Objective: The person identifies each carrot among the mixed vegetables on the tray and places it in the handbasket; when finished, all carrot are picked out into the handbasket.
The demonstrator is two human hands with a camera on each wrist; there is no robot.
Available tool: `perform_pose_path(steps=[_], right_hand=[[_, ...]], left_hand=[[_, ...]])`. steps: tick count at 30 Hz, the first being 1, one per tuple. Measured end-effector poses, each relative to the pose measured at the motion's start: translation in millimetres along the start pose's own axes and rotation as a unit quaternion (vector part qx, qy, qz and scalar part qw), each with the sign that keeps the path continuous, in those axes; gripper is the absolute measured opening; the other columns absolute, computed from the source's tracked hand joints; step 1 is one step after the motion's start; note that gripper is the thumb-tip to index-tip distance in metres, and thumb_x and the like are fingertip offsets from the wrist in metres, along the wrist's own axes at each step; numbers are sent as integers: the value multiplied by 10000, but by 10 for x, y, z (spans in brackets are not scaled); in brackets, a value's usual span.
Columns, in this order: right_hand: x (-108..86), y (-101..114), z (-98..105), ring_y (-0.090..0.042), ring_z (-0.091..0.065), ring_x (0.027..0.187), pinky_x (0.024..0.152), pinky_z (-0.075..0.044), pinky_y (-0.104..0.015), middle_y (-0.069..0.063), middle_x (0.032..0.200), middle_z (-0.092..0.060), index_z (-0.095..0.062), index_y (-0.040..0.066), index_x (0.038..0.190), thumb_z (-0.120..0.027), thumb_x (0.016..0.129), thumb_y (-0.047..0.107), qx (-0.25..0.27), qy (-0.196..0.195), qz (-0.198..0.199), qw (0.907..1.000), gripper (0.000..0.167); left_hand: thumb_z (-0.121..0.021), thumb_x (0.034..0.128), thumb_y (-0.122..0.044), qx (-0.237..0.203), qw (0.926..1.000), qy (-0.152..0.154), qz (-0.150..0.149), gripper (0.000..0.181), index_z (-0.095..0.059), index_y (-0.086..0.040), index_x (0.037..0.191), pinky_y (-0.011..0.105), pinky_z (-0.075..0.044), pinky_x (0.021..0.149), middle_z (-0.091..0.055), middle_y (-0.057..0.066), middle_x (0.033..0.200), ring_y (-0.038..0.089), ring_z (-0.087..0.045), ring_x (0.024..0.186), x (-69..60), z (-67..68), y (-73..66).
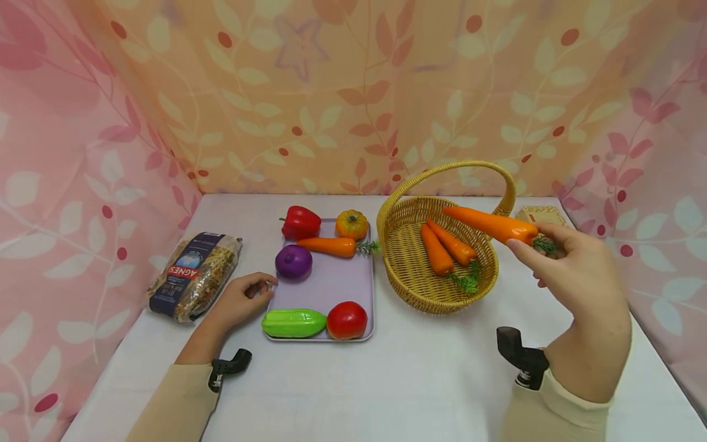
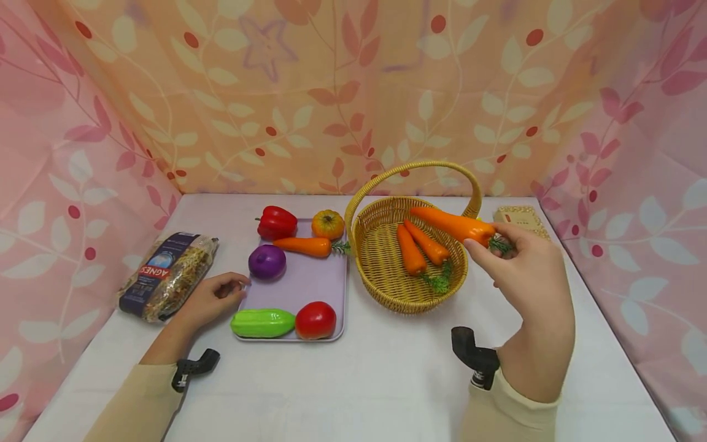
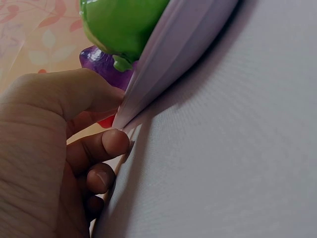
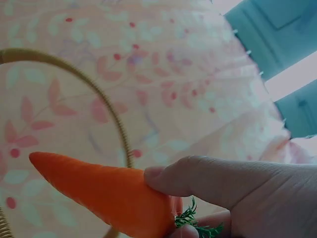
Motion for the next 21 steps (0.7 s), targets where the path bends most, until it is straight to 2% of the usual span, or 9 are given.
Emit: perform_pose_path(steps=[6,11,13,18,21], right_hand=[[356,-149,-326,-211,-625,617,598,-454,-354,-125,827,-651,-614,-12,1329,-659,944,575,-325,502,-46,9982,704],[568,-167,-702,-317,-662,773,669,-522,-441,-235,1013,-680,-607,-44,1308,-616,951,604,-373,872,-113,9954,739],[623,-152,-878,-348,-643,865,740,-523,-474,-260,1106,-662,-619,-53,1291,-624,954,579,-400,865,-127,9954,717],[683,-109,-1296,-424,-634,965,830,-500,-536,-291,1144,-667,-658,-72,1229,-668,956,483,-619,645,-21,9960,618],[674,-77,-1465,-418,-651,891,765,-507,-519,-277,1057,-691,-674,-79,1153,-705,937,461,-829,543,18,9951,583]], left_hand=[[-738,936,-118,-39,10000,1,21,198,-738,-170,1127,285,-406,696,-578,3,872,190,-502,800,-10,-1,7],[-737,938,-115,-44,10000,-13,33,197,-737,-172,1127,289,-403,692,-574,6,867,192,-498,796,-12,-2,17],[-737,938,-114,-47,10000,-18,51,197,-737,-173,1126,289,-405,693,-575,8,869,195,-500,798,-12,-3,17],[-734,945,-132,-47,10000,-3,70,193,-736,-169,1135,285,-407,700,-580,2,879,186,-501,805,-11,-5,16],[-734,945,-136,-55,10000,-12,43,192,-736,-167,1135,286,-407,698,-582,2,876,184,-501,801,-6,-3,13]])
Point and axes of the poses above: each hand's wrist, its own x-axis towards the middle knuckle, its own z-axis out of the back of the hand, y = z × x, the point moved 3 cm from there along x, towards the middle knuckle
